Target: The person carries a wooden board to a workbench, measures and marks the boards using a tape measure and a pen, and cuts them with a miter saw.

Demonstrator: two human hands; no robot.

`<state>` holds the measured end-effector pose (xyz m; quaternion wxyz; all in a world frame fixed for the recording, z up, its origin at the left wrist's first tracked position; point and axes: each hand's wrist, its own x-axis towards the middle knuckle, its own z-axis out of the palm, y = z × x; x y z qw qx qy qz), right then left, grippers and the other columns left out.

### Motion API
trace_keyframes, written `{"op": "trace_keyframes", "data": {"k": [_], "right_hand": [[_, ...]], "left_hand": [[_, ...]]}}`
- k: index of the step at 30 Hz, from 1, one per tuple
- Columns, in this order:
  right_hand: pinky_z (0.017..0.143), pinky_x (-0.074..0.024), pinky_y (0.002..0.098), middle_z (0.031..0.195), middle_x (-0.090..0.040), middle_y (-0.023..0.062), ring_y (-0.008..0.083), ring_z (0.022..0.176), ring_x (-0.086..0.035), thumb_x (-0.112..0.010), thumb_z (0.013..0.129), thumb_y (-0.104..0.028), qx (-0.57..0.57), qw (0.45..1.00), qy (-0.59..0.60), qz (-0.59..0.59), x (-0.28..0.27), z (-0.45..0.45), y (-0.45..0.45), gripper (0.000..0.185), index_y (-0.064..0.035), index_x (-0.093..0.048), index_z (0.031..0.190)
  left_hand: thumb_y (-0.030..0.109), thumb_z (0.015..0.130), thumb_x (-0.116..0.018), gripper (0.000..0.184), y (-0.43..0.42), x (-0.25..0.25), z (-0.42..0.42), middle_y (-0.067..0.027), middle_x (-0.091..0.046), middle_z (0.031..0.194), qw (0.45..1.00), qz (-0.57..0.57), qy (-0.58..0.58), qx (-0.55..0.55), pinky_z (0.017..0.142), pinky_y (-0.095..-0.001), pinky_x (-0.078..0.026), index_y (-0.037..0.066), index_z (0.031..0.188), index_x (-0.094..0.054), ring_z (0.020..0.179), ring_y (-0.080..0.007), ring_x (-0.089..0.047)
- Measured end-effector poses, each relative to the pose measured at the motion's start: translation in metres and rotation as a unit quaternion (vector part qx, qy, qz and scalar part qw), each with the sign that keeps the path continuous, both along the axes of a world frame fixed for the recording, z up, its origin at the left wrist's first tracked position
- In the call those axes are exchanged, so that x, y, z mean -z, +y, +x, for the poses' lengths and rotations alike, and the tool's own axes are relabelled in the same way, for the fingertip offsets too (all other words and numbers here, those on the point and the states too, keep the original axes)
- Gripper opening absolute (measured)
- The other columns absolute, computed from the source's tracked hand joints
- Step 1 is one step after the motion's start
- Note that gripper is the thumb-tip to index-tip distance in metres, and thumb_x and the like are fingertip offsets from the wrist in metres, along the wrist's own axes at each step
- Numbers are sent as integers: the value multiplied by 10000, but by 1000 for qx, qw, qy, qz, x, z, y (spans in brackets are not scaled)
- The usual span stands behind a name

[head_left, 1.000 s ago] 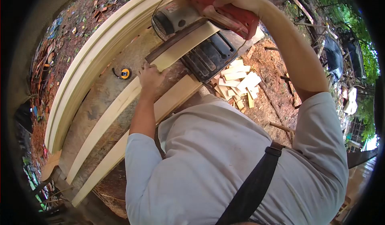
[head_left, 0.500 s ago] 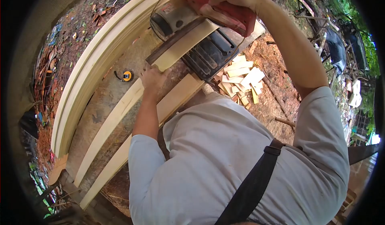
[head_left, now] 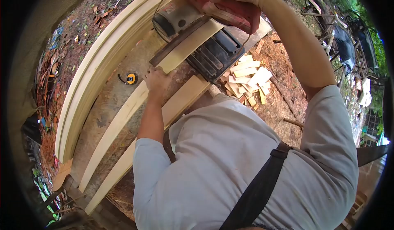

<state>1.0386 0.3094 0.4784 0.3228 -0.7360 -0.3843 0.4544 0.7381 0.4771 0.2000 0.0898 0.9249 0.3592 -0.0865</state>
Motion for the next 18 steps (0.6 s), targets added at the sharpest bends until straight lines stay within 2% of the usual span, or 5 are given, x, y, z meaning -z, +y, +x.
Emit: {"op": "trace_keyframes", "data": {"k": [2,5,12,14,18], "right_hand": [[817,-488,329,885,-727,126,215,866,-658,-679,843,-287,5,984,-177,-4,1,-1,0,312,-25,-768,988],[823,-488,331,920,-727,124,209,875,-658,-694,830,-299,36,980,-194,-21,-1,-8,-2,345,5,-760,981],[827,-493,327,948,-720,120,179,894,-650,-707,826,-291,44,984,-169,-23,8,-4,-2,332,13,-751,953],[679,-509,296,870,-695,87,146,699,-628,-672,828,-312,95,991,-93,6,18,-5,-5,331,-7,-727,945],[680,-506,294,859,-697,84,143,714,-628,-673,827,-310,65,993,-96,-4,10,-9,-4,335,-2,-729,945]], "left_hand": [[707,809,-601,752,0,-1,0,-208,-576,1321,1000,-3,1,2,1064,-529,-350,29,1112,-725,1279,-371,-481],[706,802,-609,752,1,0,-1,-208,-578,1315,1000,1,-1,-1,1057,-526,-356,32,1114,-727,1262,-383,-490],[710,795,-615,744,1,2,-2,-207,-552,1346,1000,-1,-20,-5,1081,-512,-329,50,1117,-730,1273,-401,-472],[710,796,-613,746,1,1,-3,-207,-548,1354,1000,-12,-17,-8,1084,-519,-324,49,1120,-729,1284,-405,-460],[712,801,-603,761,3,-3,-1,-205,-533,1377,999,-45,3,-17,1100,-542,-300,42,1141,-719,1327,-417,-416]]}}
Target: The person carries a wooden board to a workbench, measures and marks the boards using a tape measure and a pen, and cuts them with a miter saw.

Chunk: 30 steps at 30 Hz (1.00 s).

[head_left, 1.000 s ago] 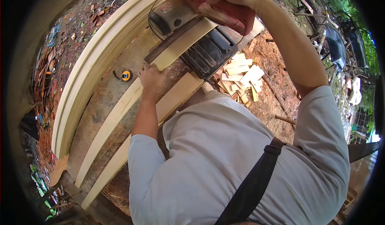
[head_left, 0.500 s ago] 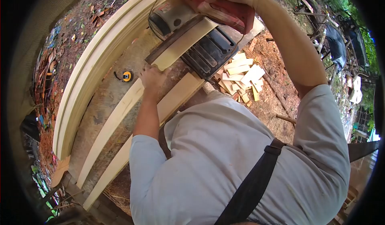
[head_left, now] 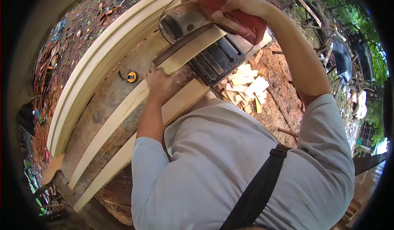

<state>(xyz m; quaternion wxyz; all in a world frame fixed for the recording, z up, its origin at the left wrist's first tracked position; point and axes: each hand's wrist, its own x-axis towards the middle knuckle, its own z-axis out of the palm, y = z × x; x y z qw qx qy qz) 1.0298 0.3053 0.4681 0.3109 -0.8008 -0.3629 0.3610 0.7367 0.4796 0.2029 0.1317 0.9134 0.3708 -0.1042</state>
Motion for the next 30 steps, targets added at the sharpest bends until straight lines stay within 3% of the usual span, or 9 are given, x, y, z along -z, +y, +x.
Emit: {"op": "trace_keyframes", "data": {"k": [2,3,5,8,14,20,30], "right_hand": [[685,-507,292,840,-693,80,142,719,-627,-673,830,-303,37,997,-65,-1,-10,-6,4,322,0,-730,924],[685,-507,292,840,-693,80,142,719,-627,-673,830,-303,35,997,-64,1,-7,1,8,322,0,-730,924],[686,-509,295,851,-693,84,141,728,-627,-674,829,-294,-3,998,60,-9,-3,15,13,300,-11,-729,915],[679,-513,297,846,-691,78,139,723,-629,-673,833,-290,30,999,17,13,-2,6,7,276,-29,-728,900],[680,-513,298,847,-689,64,141,718,-630,-668,840,-297,57,996,58,26,4,2,4,283,-30,-727,913],[684,-514,296,857,-699,81,144,710,-636,-675,825,-310,26,1000,-5,-8,-1,2,1,324,-17,-728,954],[698,-522,297,866,-699,96,159,719,-647,-692,815,-298,22,1000,1,13,4,-2,-6,357,19,-715,979]], "left_hand": [[712,805,-598,764,0,2,0,-207,-529,1382,1000,14,-12,-1,1106,-548,-292,42,1152,-714,1336,-421,-407],[712,808,-593,767,0,3,-2,-208,-525,1388,1000,25,-18,6,1111,-554,-284,42,1163,-709,1345,-424,-398],[709,811,-591,769,2,5,-1,-209,-524,1389,1000,18,-13,5,1116,-554,-279,40,1173,-704,1352,-425,-390],[708,815,-589,773,1,5,0,-212,-520,1393,1000,19,-12,13,1123,-558,-272,38,1185,-697,1361,-426,-381],[708,818,-586,778,2,8,-1,-218,-517,1394,1000,15,-12,14,1124,-568,-267,32,1188,-694,1366,-428,-376],[703,821,-587,773,0,3,0,-211,-512,1403,1000,21,-11,10,1125,-559,-271,32,1192,-692,1365,-431,-376],[660,816,-626,748,-3,-6,0,-188,-527,1393,1000,18,-2,-5,1120,-528,-292,27,1210,-675,1351,-386,-408]]}}
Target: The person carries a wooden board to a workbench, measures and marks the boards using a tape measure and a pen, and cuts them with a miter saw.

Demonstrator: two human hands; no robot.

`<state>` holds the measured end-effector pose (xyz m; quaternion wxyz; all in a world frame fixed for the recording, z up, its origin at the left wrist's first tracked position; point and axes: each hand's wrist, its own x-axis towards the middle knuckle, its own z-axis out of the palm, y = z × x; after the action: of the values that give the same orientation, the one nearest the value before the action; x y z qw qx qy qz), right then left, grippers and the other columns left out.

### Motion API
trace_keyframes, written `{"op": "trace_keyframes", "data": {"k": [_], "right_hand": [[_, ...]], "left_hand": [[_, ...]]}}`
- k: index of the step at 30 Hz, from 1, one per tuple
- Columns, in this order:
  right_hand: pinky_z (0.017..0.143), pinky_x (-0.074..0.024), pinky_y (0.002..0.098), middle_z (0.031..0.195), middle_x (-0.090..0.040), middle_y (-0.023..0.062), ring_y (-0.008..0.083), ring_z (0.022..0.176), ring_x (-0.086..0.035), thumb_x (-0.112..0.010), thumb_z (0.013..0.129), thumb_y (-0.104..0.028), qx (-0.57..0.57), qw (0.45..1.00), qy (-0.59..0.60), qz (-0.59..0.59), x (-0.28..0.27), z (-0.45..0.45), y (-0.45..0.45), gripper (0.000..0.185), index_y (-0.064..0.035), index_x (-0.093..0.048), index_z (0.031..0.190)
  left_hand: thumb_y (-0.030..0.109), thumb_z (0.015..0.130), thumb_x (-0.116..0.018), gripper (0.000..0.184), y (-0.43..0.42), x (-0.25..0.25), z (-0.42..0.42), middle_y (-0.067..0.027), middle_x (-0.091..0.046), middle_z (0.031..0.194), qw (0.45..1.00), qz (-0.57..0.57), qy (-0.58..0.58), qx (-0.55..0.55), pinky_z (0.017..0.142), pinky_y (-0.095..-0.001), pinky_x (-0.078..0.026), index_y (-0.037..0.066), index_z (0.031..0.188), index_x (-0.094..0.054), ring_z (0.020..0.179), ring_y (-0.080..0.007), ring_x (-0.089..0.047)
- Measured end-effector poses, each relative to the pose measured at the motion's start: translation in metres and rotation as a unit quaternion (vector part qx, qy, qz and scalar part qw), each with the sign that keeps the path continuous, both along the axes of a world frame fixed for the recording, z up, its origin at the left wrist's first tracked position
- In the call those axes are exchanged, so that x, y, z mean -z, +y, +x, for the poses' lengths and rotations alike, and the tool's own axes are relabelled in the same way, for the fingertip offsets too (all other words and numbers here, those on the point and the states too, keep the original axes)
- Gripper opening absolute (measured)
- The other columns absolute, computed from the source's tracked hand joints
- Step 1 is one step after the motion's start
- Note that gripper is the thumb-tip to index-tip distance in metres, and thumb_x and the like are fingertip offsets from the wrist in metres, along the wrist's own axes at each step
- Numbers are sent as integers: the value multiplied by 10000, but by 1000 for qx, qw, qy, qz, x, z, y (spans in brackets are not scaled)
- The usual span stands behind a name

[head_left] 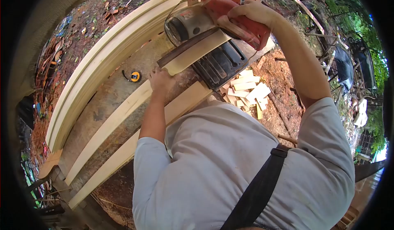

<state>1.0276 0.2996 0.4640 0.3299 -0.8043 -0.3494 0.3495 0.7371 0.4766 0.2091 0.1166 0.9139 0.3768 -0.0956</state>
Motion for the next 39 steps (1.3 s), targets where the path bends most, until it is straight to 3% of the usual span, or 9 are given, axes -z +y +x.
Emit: {"op": "trace_keyframes", "data": {"k": [17,18,25,29,32,35,37,38,39], "right_hand": [[743,-530,307,908,-708,104,165,804,-663,-735,819,-289,1,999,9,-45,12,14,-3,389,31,-706,1037],[637,-523,266,908,-696,45,115,706,-631,-708,884,-240,-21,1000,12,5,-11,5,4,324,18,-673,1077],[761,-534,317,894,-702,101,166,824,-657,-665,896,-254,-48,970,-126,204,-99,-14,-1,299,21,-691,1010],[784,-544,343,881,-706,132,188,845,-674,-616,921,-283,103,850,-131,499,-110,5,-48,312,6,-681,1020],[739,-528,307,801,-691,111,203,711,-655,-499,1004,-302,301,733,-116,598,-69,104,-99,351,1,-671,968],[604,-447,324,650,-641,82,182,616,-582,-434,1003,-360,409,796,-159,417,70,213,-142,502,-52,-621,653],[607,-469,326,700,-655,70,170,610,-580,-560,959,-363,379,897,-102,203,211,261,-167,367,-51,-671,801],[602,-489,338,802,-685,61,177,656,-601,-631,933,-311,192,912,-362,32,266,262,-166,262,-62,-686,874],[614,-497,354,884,-697,80,187,711,-614,-608,948,-309,245,958,-85,121,318,259,-148,248,-78,-636,1035]], "left_hand": [[722,736,-662,772,4,22,-10,-210,-581,1332,995,31,-91,-12,1108,-505,-317,43,1097,-724,1320,-373,-463],[724,717,-677,780,6,28,-11,-211,-579,1338,994,39,-105,-3,1114,-511,-312,41,1090,-725,1332,-369,-457],[692,639,-734,837,2,15,-38,-160,-569,1335,997,-12,-31,-63,1126,-496,-301,14,1129,-703,1332,-354,-438],[641,627,-771,810,-3,24,-52,-157,-570,1326,996,13,-60,-70,1133,-484,-299,0,1115,-696,1305,-352,-456],[598,634,-792,772,-5,23,-48,-142,-558,1347,994,19,-81,-69,1137,-489,-298,-2,1109,-692,1304,-349,-453],[554,650,-804,723,-14,28,-49,-132,-525,1399,990,44,-107,-82,1145,-499,-289,1,1101,-690,1331,-341,-430],[550,683,-782,726,-23,29,-48,-132,-456,1475,986,83,-125,-79,1159,-507,-273,8,1152,-665,1381,-343,-381],[566,705,-758,759,-28,28,-48,-134,-409,1520,986,94,-113,-76,1168,-511,-263,12,1212,-640,1414,-349,-347],[568,721,-747,759,-33,31,-48,-125,-379,1544,985,95,-109,-93,1180,-531,-228,13,1226,-637,1437,-349,-309]]}}
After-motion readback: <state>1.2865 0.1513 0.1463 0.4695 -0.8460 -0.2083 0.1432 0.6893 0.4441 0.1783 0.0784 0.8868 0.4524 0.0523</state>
